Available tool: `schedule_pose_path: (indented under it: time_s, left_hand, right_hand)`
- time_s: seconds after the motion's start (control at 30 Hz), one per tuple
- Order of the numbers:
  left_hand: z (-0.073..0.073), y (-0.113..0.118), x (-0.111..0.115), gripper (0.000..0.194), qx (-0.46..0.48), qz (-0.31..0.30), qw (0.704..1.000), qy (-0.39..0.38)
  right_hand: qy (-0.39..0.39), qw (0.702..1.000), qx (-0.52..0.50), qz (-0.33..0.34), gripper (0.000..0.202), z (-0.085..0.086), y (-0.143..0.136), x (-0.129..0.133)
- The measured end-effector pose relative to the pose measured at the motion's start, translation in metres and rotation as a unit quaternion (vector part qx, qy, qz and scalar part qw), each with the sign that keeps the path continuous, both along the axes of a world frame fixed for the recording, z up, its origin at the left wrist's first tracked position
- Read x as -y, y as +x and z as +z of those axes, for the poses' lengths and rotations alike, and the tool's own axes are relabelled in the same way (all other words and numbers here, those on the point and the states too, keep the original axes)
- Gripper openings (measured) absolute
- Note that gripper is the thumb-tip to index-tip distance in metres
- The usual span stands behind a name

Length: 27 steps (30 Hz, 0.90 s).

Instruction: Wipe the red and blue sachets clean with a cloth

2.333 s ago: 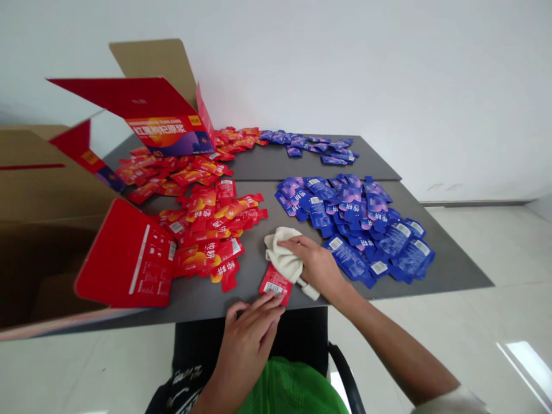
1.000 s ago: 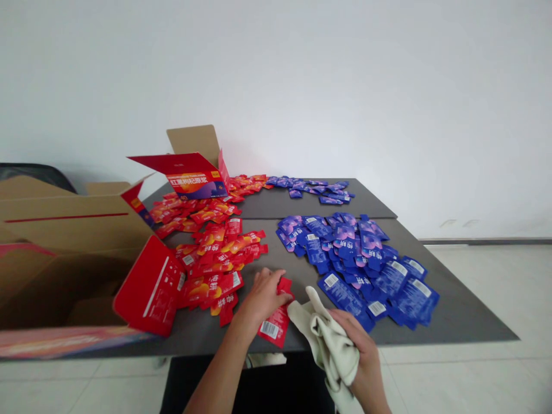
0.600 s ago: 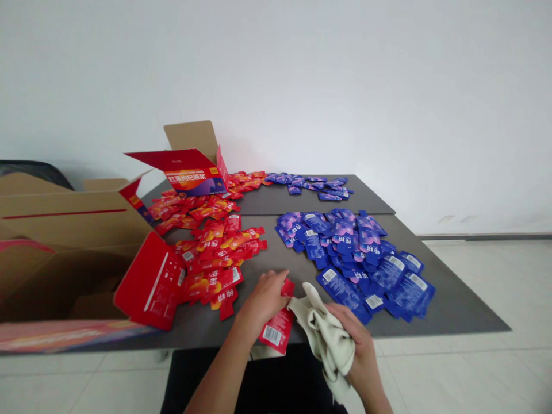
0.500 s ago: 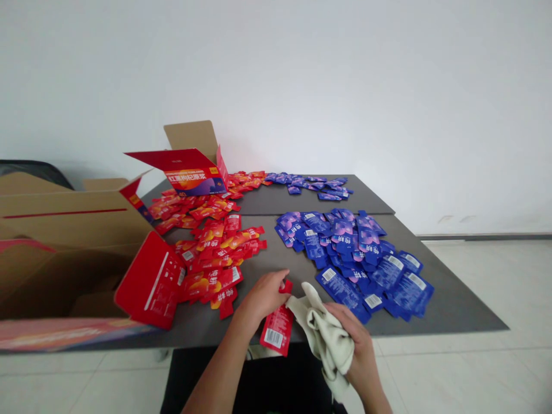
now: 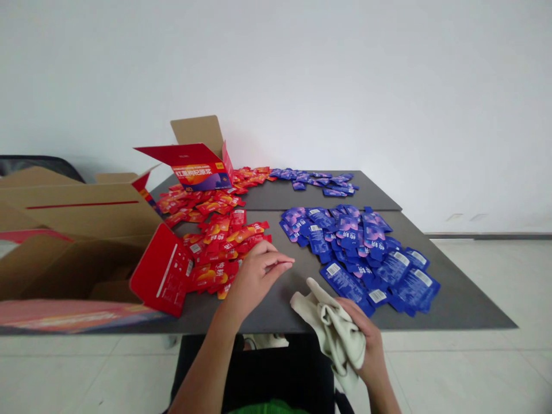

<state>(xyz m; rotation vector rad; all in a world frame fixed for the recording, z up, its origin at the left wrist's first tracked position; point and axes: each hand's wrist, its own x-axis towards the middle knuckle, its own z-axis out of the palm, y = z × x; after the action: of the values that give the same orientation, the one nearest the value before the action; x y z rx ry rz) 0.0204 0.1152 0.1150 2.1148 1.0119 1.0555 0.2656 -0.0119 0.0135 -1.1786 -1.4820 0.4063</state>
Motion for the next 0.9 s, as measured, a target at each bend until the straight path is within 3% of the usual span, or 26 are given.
schedule_pose_path:
  time_s: [0.1, 0.3, 0.43, 0.5, 0.57, 0.63, 0.73, 0.83, 0.9]
  left_hand:
    - [-0.008, -0.013, 0.012, 0.019, -0.041, -0.011, 0.998, 0.056]
    - [-0.061, -0.037, 0.046, 0.022, -0.2, -0.064, 0.977, 0.027]
    - [-0.082, -0.04, 0.075, 0.036, -0.211, -0.021, 0.976, 0.056]
    - [-0.089, -0.039, 0.085, 0.04, -0.21, -0.007, 0.974, 0.084]
    - [-0.096, -0.037, 0.092, 0.041, -0.205, -0.006, 0.973, 0.11]
    - [-0.104, -0.036, 0.096, 0.041, -0.196, -0.01, 0.972, 0.132]
    - [-0.114, -0.035, 0.098, 0.037, -0.183, 0.001, 0.973, 0.137]
    - [-0.12, -0.031, 0.098, 0.034, -0.174, 0.032, 0.978, 0.114]
    - [-0.121, -0.028, 0.098, 0.035, -0.164, 0.047, 0.979, 0.112]
  right_hand:
    - [0.01, 1.0, -0.016, -0.002, 0.032, 0.004, 0.0, 0.0]
    - [-0.016, 0.999, -0.032, -0.017, 0.029, -0.003, 0.002, 0.003]
    - [-0.032, 0.995, -0.058, -0.074, 0.03, -0.008, 0.003, 0.001]
    - [-0.026, 0.991, -0.059, -0.12, 0.029, 0.0, -0.001, -0.007]
    - [0.0, 0.992, -0.033, -0.123, 0.03, 0.016, -0.01, -0.017]
    - [0.021, 0.997, 0.017, -0.072, 0.034, 0.034, -0.023, -0.028]
    - [-0.008, 0.99, 0.128, 0.067, 0.044, 0.05, -0.047, -0.042]
    - [-0.094, 0.945, 0.267, 0.165, 0.051, 0.048, -0.063, -0.057]
    - [-0.131, 0.921, 0.33, 0.164, 0.051, 0.042, -0.065, -0.072]
